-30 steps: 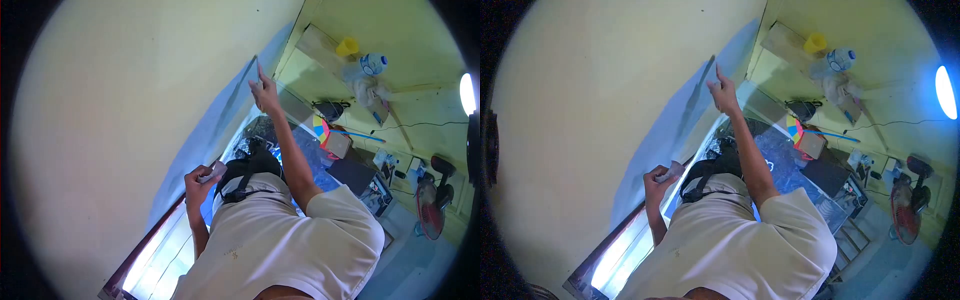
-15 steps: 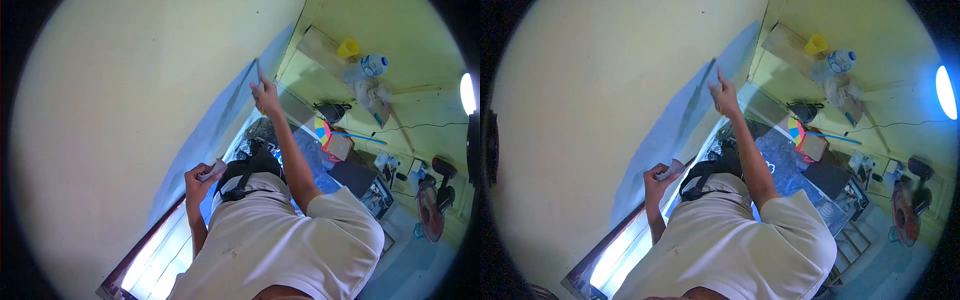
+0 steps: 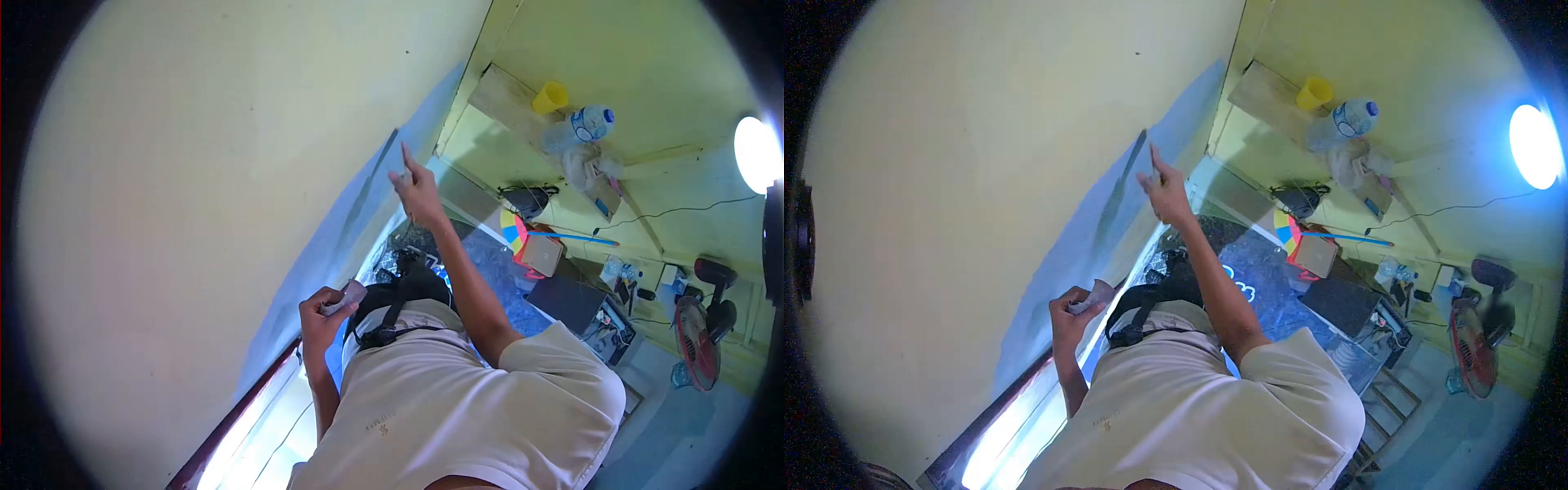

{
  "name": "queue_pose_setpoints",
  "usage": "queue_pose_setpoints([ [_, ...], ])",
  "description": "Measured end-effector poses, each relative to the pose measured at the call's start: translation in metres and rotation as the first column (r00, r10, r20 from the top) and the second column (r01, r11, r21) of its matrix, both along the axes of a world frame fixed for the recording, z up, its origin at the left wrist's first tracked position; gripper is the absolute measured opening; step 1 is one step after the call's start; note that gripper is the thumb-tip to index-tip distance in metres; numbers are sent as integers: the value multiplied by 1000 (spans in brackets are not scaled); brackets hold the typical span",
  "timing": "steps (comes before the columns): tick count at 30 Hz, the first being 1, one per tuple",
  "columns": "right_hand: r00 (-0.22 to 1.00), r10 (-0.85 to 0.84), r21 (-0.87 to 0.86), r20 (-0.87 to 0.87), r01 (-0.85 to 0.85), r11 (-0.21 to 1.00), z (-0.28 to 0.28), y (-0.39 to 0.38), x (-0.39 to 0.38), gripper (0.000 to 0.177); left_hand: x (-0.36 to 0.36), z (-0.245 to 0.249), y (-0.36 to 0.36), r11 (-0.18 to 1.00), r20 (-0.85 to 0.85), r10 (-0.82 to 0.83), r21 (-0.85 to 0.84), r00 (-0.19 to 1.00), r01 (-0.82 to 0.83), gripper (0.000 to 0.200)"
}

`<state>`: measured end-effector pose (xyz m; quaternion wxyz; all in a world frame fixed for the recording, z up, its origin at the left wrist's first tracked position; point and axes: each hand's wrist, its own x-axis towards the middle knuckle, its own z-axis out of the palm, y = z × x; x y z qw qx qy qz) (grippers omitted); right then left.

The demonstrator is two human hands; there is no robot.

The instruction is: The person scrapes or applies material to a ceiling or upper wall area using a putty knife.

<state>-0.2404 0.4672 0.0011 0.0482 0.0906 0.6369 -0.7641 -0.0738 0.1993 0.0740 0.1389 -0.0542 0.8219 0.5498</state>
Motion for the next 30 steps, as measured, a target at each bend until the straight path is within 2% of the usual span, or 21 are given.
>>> queue_pose_setpoints([
  [3, 998, -59, 26, 24, 58, 998, 3, 4, -5, 75, -1, 2, 1, 999, -15, -10, 44, 1000, 11, 18],
  [5, 1000, -8, 198, -25, 13, 980, -8, -3, 2, 74, -4, 2, 0, 999, -32, -19, 43, 999, 20, 17],
  [8, 999, -16, 183, -29, 21, 983, 8, -4, 5, 71, -4, 0, -2, 999, -17, -27, 20, 999, 27, 17],
  [12, 999, -31, 288, 45, 17, 958, 12, -2, 6, 73, -4, 7, 5, 999, 29, -31, -10, 999, 32, 17],
  [14, 983, 2, 198, 183, -39, 979, 43, -5, 7, 73, -4, 14, 7, 999, 22, -34, -4, 999, 34, 17],
  [15, 997, -74, 175, -24, 77, 982, 36, -15, 3, 73, -2, 11, 5, 999, -4, -25, 46, 1000, 26, 17],
  [17, 998, -61, 157, 34, 55, 986, 23, -12, 5, 73, 3, 6, -1, 999, 9, 0, 40, 1000, 0, 17],
  [21, 987, -38, 120, 159, 19, 993, 38, -13, 16, 70, 12, 2, -2, 1000, -9, 6, 31, 1000, -6, 18],
  [24, 982, -99, 100, 163, 83, 991, 30, -21, 15, 65, 22, 4, -9, 999, -3, 36, 3, 999, -36, 19],
  [25, 975, -97, 24, 199, 94, 995, 29, -20, 13, 61, 25, 3, -12, 999, 7, 54, -3, 999, -54, 19],
  [28, 967, -91, -30, 237, 101, 994, 44, -16, 9, 60, 30, 5, -15, 996, 22, 87, -1, 996, -87, 19],
  [30, 971, -71, 17, 230, 69, 997, 45, -15, 7, 60, 35, 0, -20, 995, -5, 104, -1, 995, -104, 19],
])
